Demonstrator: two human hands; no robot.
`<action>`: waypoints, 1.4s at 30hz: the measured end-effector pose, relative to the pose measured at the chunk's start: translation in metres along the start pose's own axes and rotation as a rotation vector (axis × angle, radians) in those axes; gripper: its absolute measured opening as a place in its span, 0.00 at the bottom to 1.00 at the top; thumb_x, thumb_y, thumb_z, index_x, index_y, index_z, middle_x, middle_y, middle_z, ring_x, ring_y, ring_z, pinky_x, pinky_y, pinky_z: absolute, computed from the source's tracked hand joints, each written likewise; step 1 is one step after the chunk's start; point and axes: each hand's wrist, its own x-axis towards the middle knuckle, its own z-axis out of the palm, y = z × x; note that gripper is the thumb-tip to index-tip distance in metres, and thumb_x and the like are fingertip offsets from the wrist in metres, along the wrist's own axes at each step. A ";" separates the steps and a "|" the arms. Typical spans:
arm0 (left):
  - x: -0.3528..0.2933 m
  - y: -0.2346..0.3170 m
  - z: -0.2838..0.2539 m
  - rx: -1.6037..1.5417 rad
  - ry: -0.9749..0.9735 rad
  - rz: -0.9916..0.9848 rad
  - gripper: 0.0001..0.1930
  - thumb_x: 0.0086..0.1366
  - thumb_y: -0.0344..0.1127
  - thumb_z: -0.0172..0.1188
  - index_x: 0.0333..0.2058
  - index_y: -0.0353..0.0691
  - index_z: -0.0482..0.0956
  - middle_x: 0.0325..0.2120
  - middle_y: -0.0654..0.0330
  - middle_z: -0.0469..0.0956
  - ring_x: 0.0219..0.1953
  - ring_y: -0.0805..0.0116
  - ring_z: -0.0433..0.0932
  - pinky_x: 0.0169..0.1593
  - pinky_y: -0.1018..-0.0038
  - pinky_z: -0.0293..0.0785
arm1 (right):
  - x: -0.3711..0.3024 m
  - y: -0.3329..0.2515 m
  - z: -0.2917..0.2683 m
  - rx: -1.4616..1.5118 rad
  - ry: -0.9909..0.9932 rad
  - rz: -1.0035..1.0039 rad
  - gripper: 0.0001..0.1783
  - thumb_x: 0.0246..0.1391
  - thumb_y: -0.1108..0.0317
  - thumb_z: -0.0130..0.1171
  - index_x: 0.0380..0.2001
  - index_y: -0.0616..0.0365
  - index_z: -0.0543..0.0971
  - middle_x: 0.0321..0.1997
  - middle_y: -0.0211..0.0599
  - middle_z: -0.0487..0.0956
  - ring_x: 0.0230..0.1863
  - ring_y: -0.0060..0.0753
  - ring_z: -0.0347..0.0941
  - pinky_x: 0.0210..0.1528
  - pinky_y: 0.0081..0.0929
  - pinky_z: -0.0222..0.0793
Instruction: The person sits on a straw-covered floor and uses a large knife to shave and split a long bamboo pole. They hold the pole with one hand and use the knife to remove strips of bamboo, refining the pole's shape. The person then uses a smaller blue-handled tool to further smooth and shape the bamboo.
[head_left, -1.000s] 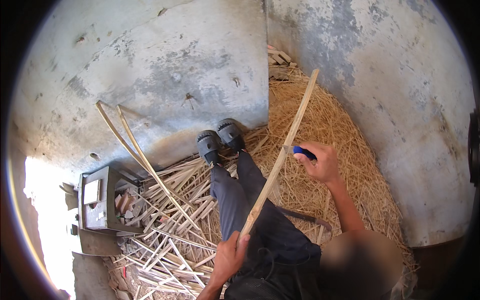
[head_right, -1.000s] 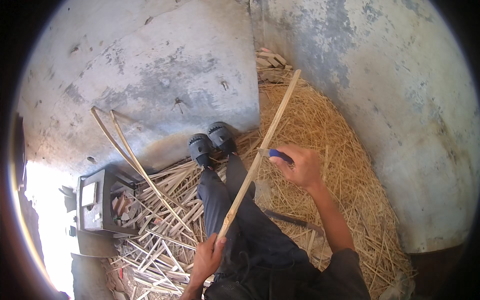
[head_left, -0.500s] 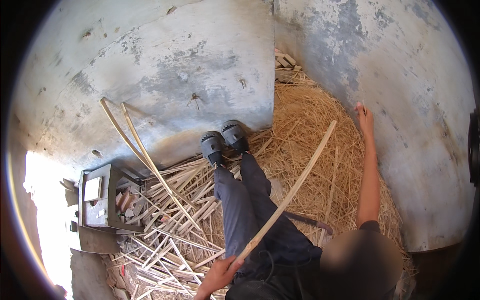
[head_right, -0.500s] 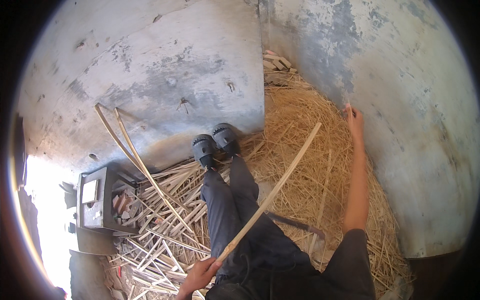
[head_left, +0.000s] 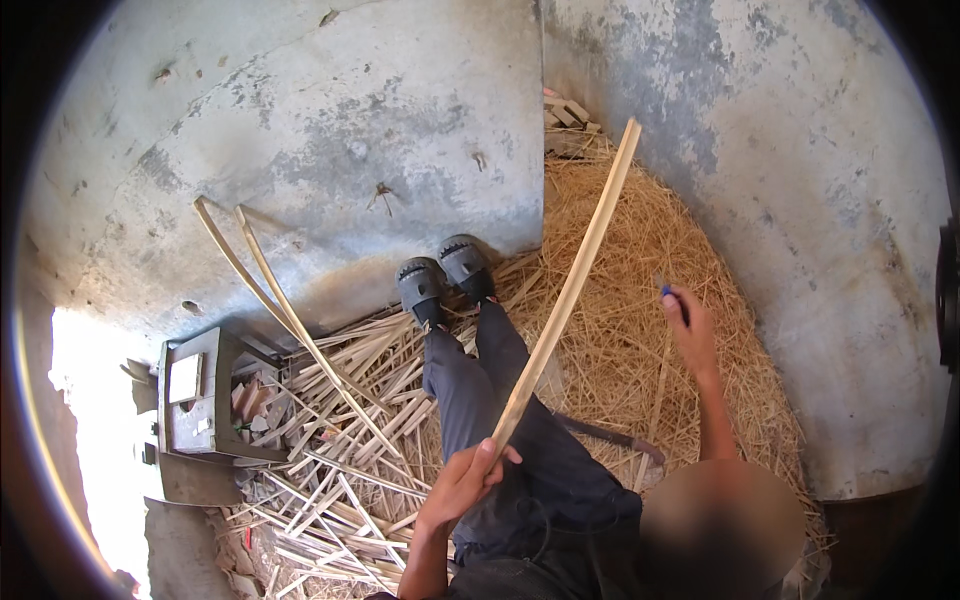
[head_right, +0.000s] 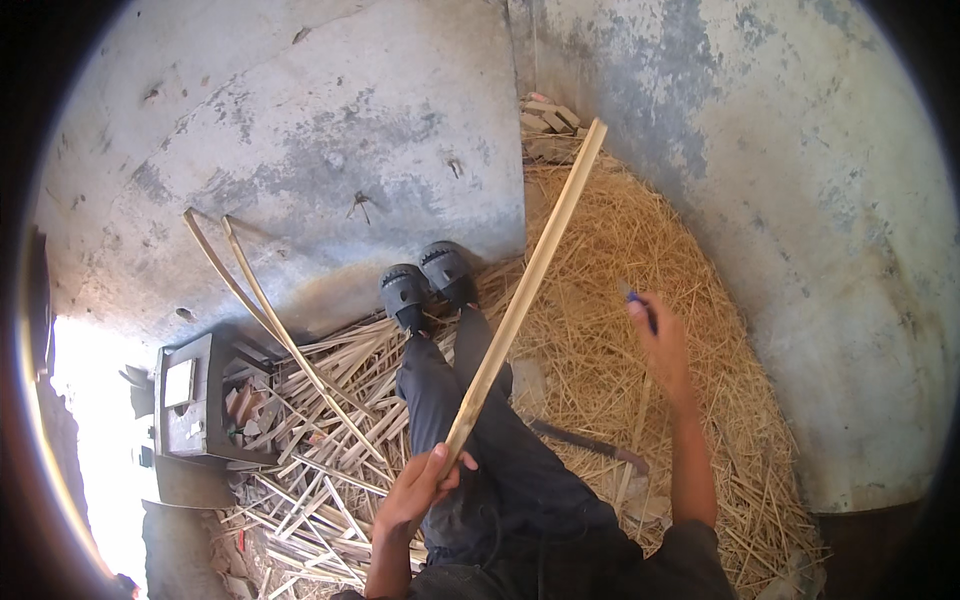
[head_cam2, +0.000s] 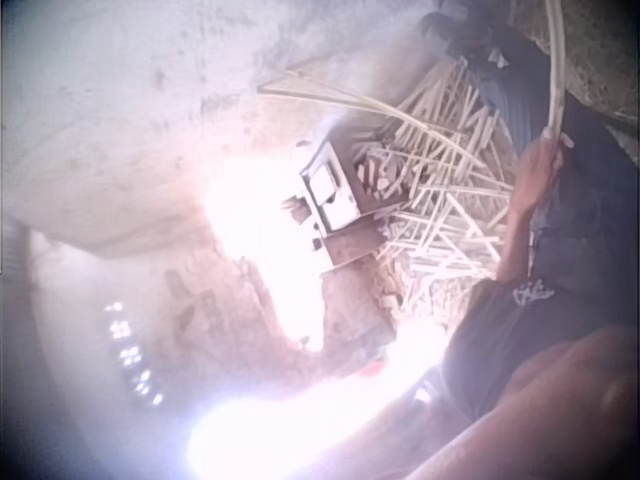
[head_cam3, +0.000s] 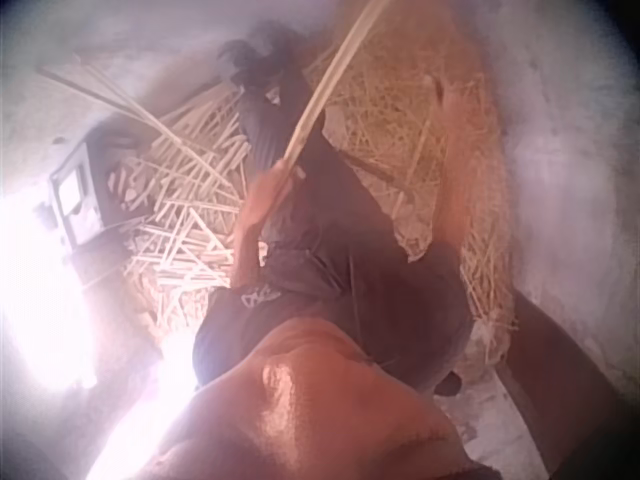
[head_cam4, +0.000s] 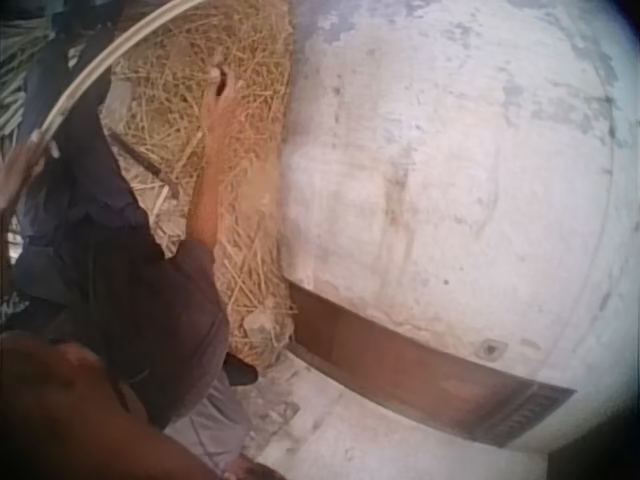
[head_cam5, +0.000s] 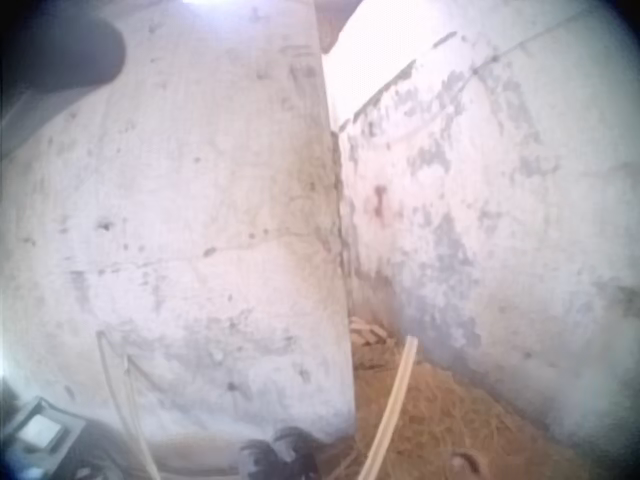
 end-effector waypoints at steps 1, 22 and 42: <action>0.005 0.002 0.003 -0.025 -0.019 0.008 0.31 0.82 0.55 0.34 0.38 0.34 0.78 0.18 0.73 0.60 0.19 0.83 0.56 0.25 0.80 0.54 | -0.017 -0.022 0.007 0.088 -0.013 -0.030 0.21 0.69 0.52 0.57 0.47 0.61 0.82 0.36 0.45 0.84 0.38 0.35 0.82 0.41 0.32 0.75; 0.007 0.025 0.030 0.415 0.193 0.349 0.23 0.82 0.45 0.39 0.35 0.33 0.73 0.21 0.55 0.71 0.23 0.62 0.71 0.32 0.67 0.69 | -0.083 -0.099 0.055 0.006 -0.006 -0.792 0.19 0.60 0.48 0.67 0.38 0.53 0.84 0.25 0.30 0.78 0.19 0.33 0.76 0.21 0.30 0.69; 0.002 0.026 0.034 0.531 0.315 0.351 0.14 0.79 0.39 0.48 0.37 0.34 0.72 0.23 0.38 0.75 0.30 0.31 0.76 0.31 0.47 0.67 | -0.081 -0.107 0.055 -0.027 -0.011 -0.838 0.21 0.57 0.47 0.69 0.33 0.55 0.84 0.21 0.31 0.77 0.16 0.33 0.73 0.18 0.30 0.65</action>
